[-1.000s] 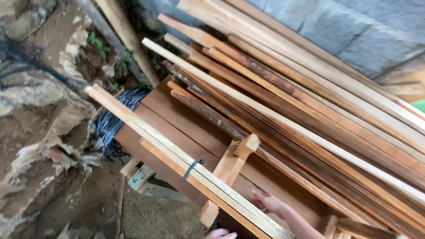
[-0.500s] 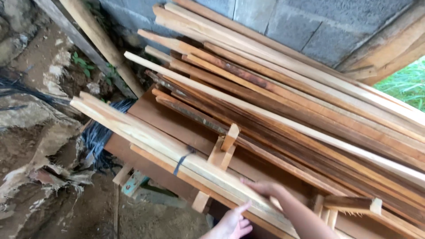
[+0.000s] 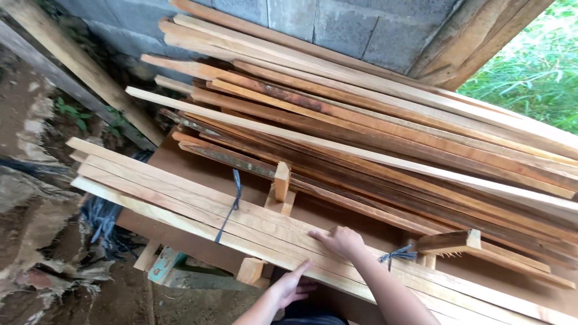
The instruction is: The person gathers several thin wooden planks and aligns them on a wooden rack. They then use black plastic straps to tie the planks together at both ends, securing them into a bundle. Finally, the person lifts the completed bundle and places it on a nearby wooden platform.
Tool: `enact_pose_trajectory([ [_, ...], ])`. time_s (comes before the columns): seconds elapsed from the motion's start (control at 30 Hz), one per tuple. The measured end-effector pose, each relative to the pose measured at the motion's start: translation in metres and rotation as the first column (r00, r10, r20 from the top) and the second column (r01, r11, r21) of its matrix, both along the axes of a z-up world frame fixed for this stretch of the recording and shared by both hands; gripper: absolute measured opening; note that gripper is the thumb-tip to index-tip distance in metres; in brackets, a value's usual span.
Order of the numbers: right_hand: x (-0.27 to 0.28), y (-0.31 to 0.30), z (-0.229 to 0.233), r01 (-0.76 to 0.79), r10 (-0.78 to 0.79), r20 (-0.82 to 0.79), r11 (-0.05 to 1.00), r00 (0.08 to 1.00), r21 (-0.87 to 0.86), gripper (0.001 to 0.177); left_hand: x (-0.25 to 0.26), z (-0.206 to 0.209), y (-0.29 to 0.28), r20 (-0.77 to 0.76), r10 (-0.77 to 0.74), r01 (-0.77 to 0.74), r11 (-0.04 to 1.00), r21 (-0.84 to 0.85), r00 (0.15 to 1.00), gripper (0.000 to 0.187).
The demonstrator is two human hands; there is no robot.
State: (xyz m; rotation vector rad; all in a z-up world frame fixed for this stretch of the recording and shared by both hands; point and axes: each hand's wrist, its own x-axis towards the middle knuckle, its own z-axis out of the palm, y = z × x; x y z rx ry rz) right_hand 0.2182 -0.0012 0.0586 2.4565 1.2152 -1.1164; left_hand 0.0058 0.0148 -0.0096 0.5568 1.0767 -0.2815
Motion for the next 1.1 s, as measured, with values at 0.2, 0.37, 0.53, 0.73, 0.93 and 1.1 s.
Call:
enact_pose_trajectory([
  [0.2,-0.004,-0.007,0.01,0.019,-0.017,-0.045,0.999,0.999,0.03,0.095,-0.012,0.012,-0.005,-0.109,-0.624,0.63,0.741,0.232,0.774,0.094],
  [0.37,-0.026,-0.04,-0.017,0.403,-0.355,-0.201,0.712,0.913,0.575,0.047,-0.006,0.035,-0.021,-0.283,-0.696,0.688,0.407,0.601,0.66,0.052],
  [0.53,-0.051,-0.116,-0.028,0.626,-0.434,-0.504,0.204,0.747,0.752,0.025,0.023,0.079,-0.031,-0.276,-0.657,0.535,0.23,0.813,0.702,0.037],
  [0.73,-0.073,-0.22,-0.055,0.957,-0.608,-0.775,-0.291,-0.17,0.019,0.047,0.069,0.049,-0.047,-0.244,-0.663,0.326,0.0,0.945,0.708,0.027],
  [0.93,-0.04,-0.237,-0.051,0.781,-0.345,-0.745,-0.509,-0.571,-0.362,0.096,0.122,-0.019,-0.076,-0.608,-0.701,0.338,-0.507,0.793,0.373,0.121],
  [1.1,0.008,-0.196,-0.039,0.473,-0.022,-0.726,-0.772,-0.687,-0.424,0.089,0.166,-0.049,-0.085,-0.703,-0.573,0.186,-0.704,0.685,0.42,0.115],
])
